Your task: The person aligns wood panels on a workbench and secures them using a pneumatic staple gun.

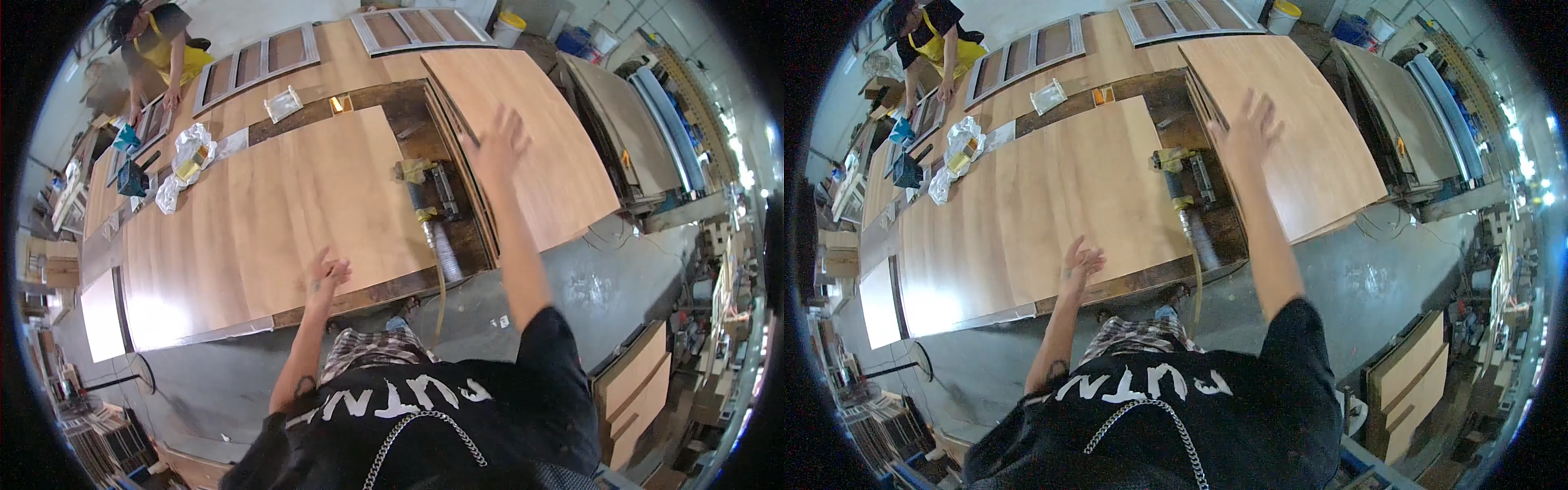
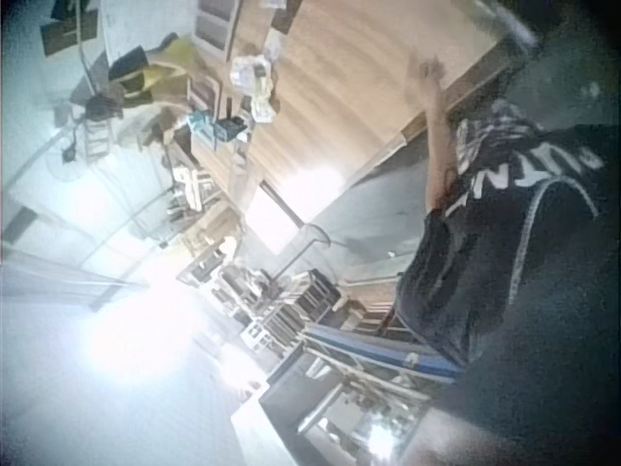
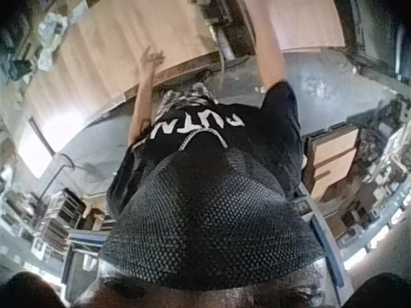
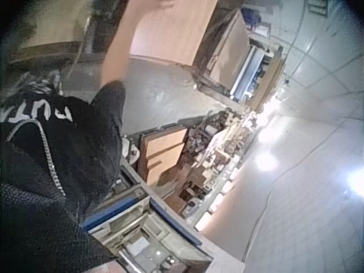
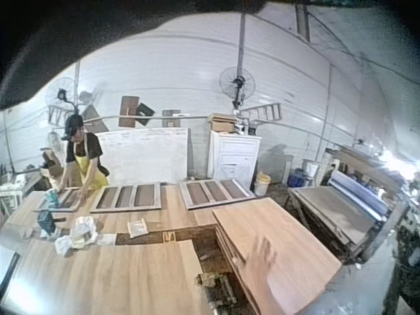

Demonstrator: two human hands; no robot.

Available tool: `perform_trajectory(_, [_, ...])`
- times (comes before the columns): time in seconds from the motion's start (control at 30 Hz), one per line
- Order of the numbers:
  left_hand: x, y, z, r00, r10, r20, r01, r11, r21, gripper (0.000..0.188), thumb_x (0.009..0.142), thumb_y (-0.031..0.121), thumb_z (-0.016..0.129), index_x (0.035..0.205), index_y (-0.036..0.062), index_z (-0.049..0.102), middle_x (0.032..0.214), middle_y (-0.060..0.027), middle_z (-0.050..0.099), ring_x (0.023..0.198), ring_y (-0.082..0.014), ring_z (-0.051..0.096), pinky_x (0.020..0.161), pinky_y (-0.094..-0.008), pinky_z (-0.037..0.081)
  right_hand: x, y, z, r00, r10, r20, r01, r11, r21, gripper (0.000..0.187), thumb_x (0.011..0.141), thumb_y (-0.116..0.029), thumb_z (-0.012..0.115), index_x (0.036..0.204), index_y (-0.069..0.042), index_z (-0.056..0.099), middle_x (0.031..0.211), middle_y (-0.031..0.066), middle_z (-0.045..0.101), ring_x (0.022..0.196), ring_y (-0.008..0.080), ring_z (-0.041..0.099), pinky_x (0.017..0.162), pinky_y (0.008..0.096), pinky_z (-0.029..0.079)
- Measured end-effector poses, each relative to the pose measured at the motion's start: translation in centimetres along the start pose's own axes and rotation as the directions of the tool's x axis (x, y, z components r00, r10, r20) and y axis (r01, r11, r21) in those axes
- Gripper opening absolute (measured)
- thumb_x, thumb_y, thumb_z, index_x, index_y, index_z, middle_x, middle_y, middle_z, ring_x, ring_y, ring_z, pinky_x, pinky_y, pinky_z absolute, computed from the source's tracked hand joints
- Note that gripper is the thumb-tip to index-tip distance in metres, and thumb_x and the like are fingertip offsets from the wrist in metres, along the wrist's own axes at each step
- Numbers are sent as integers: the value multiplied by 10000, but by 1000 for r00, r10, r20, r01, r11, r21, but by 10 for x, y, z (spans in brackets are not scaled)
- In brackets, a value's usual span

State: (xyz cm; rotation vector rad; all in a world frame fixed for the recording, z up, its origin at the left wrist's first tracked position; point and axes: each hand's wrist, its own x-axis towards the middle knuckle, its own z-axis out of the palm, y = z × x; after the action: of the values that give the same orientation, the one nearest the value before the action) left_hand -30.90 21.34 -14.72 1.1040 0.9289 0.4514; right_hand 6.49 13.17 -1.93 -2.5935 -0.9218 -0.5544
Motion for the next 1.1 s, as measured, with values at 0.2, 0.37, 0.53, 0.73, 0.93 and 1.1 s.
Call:
perform_trajectory(0.2, [-76, -13, -164, 961, 69, -267, -115, 980, -163, 644, 917, 204, 624, 1437, 17, 292, 1071, -147, 623, 917, -207, 635, 805, -313, 528, 70, 12, 67, 983, 168, 80, -160, 982, -101, 990, 795, -523, 655, 1518, -138, 99, 1512, 301, 157, 1411, 444, 144, 1046, 714, 117])
perform_trajectory(0.37, [-160, -42, -289, 833, -88, -547, -84, 956, -281, 624, 931, 252, 620, 1433, 46, 314, 1064, -136, 623, 902, -204, 632, 818, -315, 516, 82, 0, 55, 923, 339, 182, -301, 931, -207, 1063, 758, -583, 657, 1526, -181, 43, 1521, 299, 135, 1420, 443, 124, 1043, 721, 117])
perform_trajectory(0.53, [-165, -32, -329, 801, -109, -588, -42, 971, -237, 613, 942, 279, 603, 1436, 57, 314, 1061, -129, 622, 881, -193, 617, 799, -323, 505, 94, 12, 66, 898, 409, 160, -369, 900, -230, 1152, 695, -643, 692, 1526, -202, 27, 1521, 297, 132, 1422, 441, 122, 1041, 727, 118])
perform_trajectory(0.73, [-143, -22, -325, 831, -62, -553, -66, 976, -209, 626, 952, 292, 585, 1456, 71, 288, 1054, -127, 630, 878, -188, 608, 794, -337, 503, 95, 15, 75, 874, 456, 169, -421, 883, -206, 1173, 672, -677, 691, 1524, -186, 51, 1521, 303, 121, 1417, 439, 142, 1038, 729, 122])
perform_trajectory(0.93, [-153, -14, -326, 793, -103, -601, -15, 982, -188, 433, 933, 214, 592, 1291, -1, 478, 994, -103, 648, 808, -167, 619, 727, -268, 497, 77, 1, 107, 999, 36, -15, -39, 909, -414, 868, 828, -639, 548, 1407, -26, 343, 1332, 306, 428, 1146, 461, 467, 928, 559, 392])
perform_trajectory(1.1, [-141, -37, -377, 647, -19, -762, 98, 993, 59, 226, 872, 235, 673, 857, 13, 631, 713, -38, 613, 652, -113, 583, 604, -263, 486, -47, -79, 112, 999, -31, -22, 38, 905, 425, 354, 925, -354, 589, 915, -5, 647, 882, 128, 663, 709, 235, 629, 681, 359, 496])
